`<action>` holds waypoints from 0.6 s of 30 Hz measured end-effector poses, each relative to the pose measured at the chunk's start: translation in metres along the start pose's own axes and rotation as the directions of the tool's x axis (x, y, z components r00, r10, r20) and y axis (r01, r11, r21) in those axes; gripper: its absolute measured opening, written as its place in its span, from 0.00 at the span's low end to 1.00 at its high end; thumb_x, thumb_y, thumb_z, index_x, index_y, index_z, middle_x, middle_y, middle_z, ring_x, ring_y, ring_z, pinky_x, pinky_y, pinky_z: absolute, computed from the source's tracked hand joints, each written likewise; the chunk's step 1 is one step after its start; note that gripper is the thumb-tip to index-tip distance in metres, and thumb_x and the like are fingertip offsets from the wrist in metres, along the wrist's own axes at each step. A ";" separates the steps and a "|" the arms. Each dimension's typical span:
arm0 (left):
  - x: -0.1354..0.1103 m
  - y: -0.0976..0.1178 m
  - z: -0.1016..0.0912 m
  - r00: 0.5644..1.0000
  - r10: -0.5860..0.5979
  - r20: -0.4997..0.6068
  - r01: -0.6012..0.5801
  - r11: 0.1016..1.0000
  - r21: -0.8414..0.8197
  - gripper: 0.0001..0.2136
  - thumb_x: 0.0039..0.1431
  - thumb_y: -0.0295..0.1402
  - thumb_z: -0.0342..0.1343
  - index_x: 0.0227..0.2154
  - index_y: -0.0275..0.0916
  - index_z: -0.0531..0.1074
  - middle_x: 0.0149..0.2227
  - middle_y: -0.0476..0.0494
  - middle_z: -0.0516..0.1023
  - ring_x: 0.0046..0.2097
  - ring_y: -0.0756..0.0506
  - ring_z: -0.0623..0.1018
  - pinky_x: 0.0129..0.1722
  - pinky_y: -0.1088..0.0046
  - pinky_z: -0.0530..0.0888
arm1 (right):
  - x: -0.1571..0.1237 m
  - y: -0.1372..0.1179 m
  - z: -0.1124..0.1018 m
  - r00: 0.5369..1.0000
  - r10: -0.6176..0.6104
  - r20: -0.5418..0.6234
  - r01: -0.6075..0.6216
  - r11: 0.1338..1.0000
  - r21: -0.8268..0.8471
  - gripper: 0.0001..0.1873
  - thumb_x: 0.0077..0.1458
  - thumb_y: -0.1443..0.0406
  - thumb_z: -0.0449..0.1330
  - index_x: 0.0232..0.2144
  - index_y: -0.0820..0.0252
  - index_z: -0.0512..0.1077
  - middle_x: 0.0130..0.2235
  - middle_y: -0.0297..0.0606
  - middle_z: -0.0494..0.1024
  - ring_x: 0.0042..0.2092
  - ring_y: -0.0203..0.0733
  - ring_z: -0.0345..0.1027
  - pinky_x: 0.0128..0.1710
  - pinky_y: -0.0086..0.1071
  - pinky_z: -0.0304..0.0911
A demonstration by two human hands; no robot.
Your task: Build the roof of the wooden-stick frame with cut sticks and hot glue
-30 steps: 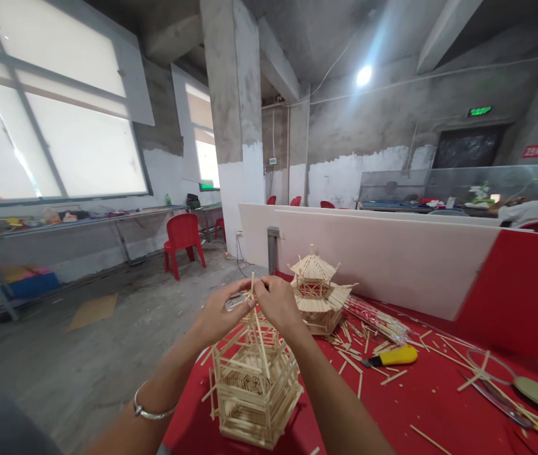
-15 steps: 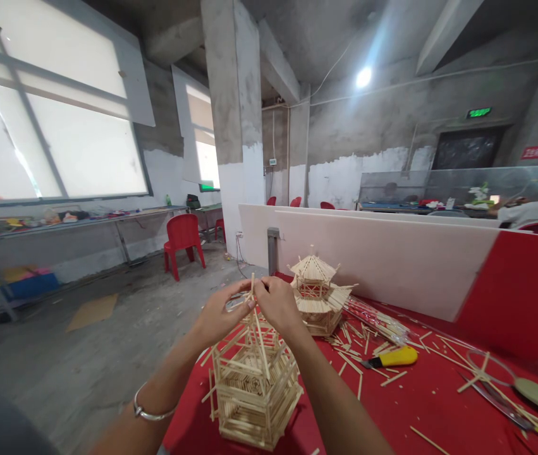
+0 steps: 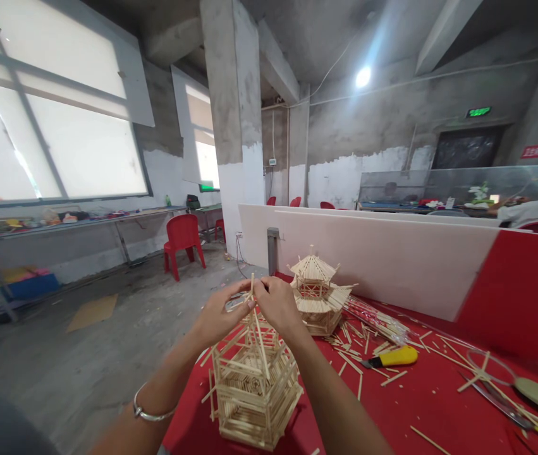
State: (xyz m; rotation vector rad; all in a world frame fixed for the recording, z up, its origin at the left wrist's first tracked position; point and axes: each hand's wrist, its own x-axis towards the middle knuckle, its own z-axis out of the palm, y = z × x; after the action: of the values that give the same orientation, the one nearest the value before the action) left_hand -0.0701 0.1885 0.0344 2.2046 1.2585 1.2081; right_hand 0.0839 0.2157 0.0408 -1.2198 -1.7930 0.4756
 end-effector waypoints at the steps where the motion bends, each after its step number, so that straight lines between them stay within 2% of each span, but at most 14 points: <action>1: 0.000 0.000 0.000 1.000 0.001 0.001 -0.001 1.000 -0.002 0.19 0.58 0.35 0.57 0.53 0.42 0.72 0.53 0.41 0.77 0.53 0.41 0.75 0.55 0.62 0.70 | 0.000 0.000 0.000 1.000 0.002 0.000 -0.002 1.000 0.000 0.17 0.54 0.59 0.48 0.16 0.58 0.62 0.20 0.30 0.64 0.27 0.35 0.57 0.27 0.28 0.45; 18: 0.000 0.002 -0.001 0.999 0.037 0.009 -0.037 0.999 -0.007 0.18 0.58 0.34 0.56 0.52 0.42 0.73 0.54 0.42 0.76 0.53 0.41 0.76 0.55 0.62 0.70 | 0.000 -0.001 0.000 1.000 -0.003 0.004 0.003 1.000 0.006 0.17 0.54 0.60 0.47 0.16 0.58 0.60 0.19 0.30 0.62 0.26 0.35 0.57 0.27 0.28 0.46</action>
State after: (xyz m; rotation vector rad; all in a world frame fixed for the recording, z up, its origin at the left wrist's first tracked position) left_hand -0.0695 0.1875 0.0364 2.2356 1.2134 1.2127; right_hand 0.0835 0.2148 0.0415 -1.2125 -1.7954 0.4813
